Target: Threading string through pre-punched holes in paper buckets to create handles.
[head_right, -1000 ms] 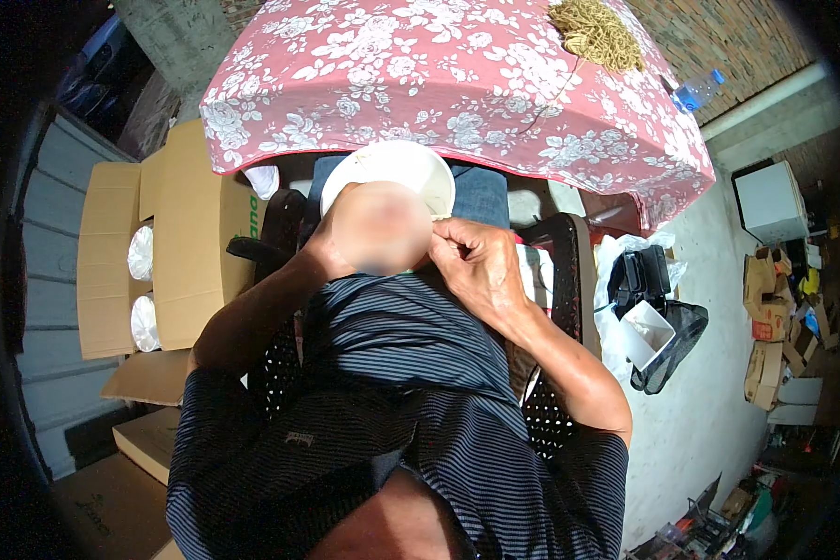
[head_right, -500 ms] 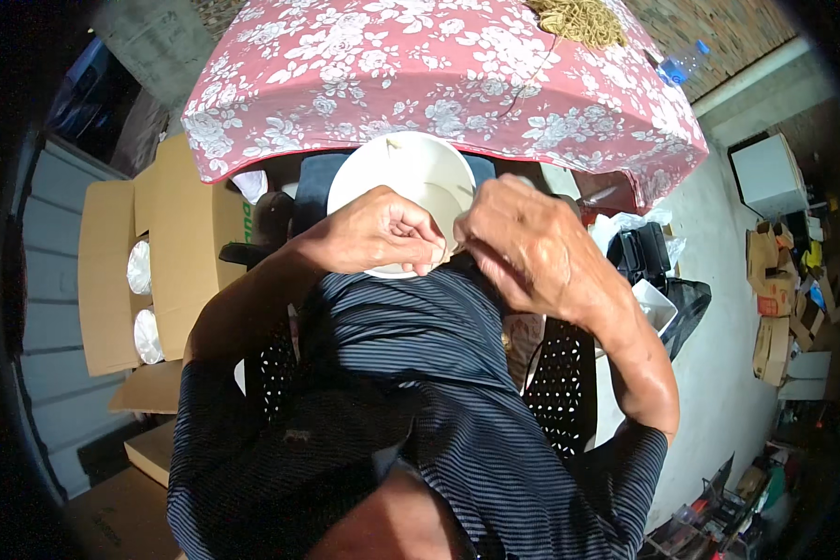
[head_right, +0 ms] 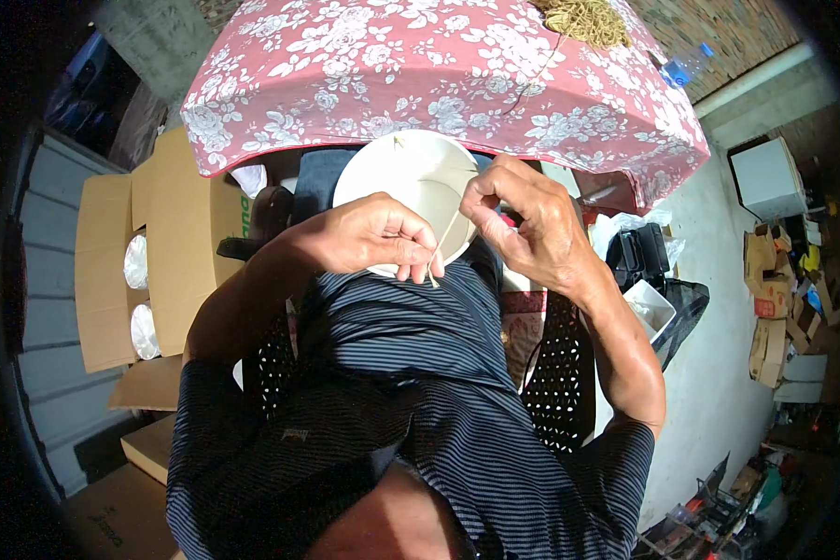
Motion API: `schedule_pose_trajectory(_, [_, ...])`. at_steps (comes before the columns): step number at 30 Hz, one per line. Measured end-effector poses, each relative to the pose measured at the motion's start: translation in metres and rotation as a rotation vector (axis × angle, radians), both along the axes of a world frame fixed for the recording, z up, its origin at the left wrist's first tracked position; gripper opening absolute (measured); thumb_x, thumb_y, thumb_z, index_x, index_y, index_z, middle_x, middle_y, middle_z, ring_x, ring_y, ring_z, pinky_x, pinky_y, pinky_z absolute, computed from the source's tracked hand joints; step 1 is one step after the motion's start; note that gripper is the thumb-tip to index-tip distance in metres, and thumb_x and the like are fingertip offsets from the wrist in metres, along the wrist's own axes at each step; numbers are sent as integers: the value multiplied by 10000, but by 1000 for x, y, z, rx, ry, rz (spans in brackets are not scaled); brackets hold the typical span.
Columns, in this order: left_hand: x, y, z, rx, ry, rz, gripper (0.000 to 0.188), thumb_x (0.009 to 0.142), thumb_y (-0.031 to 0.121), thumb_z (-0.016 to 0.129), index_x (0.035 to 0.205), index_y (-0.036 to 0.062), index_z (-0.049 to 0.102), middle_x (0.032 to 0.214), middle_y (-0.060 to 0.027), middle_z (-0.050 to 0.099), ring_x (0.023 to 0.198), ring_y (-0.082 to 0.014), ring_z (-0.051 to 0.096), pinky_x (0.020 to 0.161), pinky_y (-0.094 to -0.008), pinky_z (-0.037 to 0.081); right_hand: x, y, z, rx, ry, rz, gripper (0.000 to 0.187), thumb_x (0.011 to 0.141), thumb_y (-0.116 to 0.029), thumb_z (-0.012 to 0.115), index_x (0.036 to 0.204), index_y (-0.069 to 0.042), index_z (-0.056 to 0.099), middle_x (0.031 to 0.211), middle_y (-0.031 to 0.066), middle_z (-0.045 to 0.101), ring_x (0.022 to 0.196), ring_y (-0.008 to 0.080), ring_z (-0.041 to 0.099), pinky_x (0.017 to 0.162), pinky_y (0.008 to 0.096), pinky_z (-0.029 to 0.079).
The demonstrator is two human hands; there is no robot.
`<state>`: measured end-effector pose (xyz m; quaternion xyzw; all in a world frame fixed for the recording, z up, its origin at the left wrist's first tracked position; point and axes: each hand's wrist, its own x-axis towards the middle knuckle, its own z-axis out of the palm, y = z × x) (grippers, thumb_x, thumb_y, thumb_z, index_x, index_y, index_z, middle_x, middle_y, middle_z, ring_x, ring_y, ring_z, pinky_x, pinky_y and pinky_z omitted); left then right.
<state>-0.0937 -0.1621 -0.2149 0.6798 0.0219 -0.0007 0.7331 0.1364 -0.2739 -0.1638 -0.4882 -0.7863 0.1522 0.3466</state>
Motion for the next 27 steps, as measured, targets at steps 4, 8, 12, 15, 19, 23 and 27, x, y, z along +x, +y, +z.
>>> schedule_pose_trajectory(4, [-1, -2, -2, -47, 15, 135, 267, 1048, 187, 613, 1038, -59, 716, 938, -90, 738, 793, -101, 641, 746, -254, 528, -5, -4, -5, 14, -1, -116, 95, 864, 44, 703, 936, 9, 652, 907, 113, 637, 826, 260, 652, 734, 349, 521])
schedule_pose_trajectory(8, [4, -2, -6, -117, 0, 251, 253, 1038, 177, 643, 1065, -64, 714, 900, -78, 736, 782, -97, 639, 740, -250, 528, -8, -19, -10, -16, 2, -65, 166, 827, -33, 793, 970, -3, 713, 903, 111, 627, 859, 267, 628, 768, 362, 508])
schedule_pose_trajectory(12, [9, -6, -11, -156, -17, 277, 231, 1032, 164, 653, 1046, -60, 712, 888, -73, 725, 776, -102, 639, 728, -248, 526, -22, -29, -14, -42, -43, -111, 355, 740, -187, 913, 1000, -3, 755, 890, 103, 622, 832, 250, 615, 732, 368, 500])
schedule_pose_trajectory(15, [13, -10, -11, -135, -7, 300, 225, 1029, 166, 661, 1014, -54, 705, 874, -67, 711, 773, -104, 639, 719, -249, 527, -28, -33, -21, -41, -16, -173, 338, 743, -183, 916, 977, 10, 768, 839, 97, 629, 772, 229, 621, 684, 357, 501])
schedule_pose_trajectory(19, [13, -12, -10, -55, -12, 308, 213, 1036, 150, 649, 1048, -59, 685, 900, -69, 700, 804, -106, 642, 750, -259, 535, -28, -34, -27, -110, 97, -258, 263, 780, -137, 895, 960, 19, 782, 795, 86, 643, 729, 192, 631, 658, 330, 506])
schedule_pose_trajectory(23, [13, -14, -12, -35, -7, 312, 204, 1039, 130, 640, 1087, -66, 669, 935, -78, 700, 838, -111, 649, 791, -269, 543, -29, -36, -23, -258, 191, -281, 206, 819, -106, 868, 962, 20, 787, 806, 70, 654, 760, 148, 631, 702, 307, 501])
schedule_pose_trajectory(27, [15, -18, -10, -34, -7, 306, 192, 1038, 124, 638, 1073, -62, 664, 941, -81, 700, 838, -119, 653, 799, -275, 546, -23, -38, -24, -353, 258, -273, 165, 850, -102, 845, 931, 25, 779, 807, 64, 654, 784, 123, 623, 724, 301, 490])
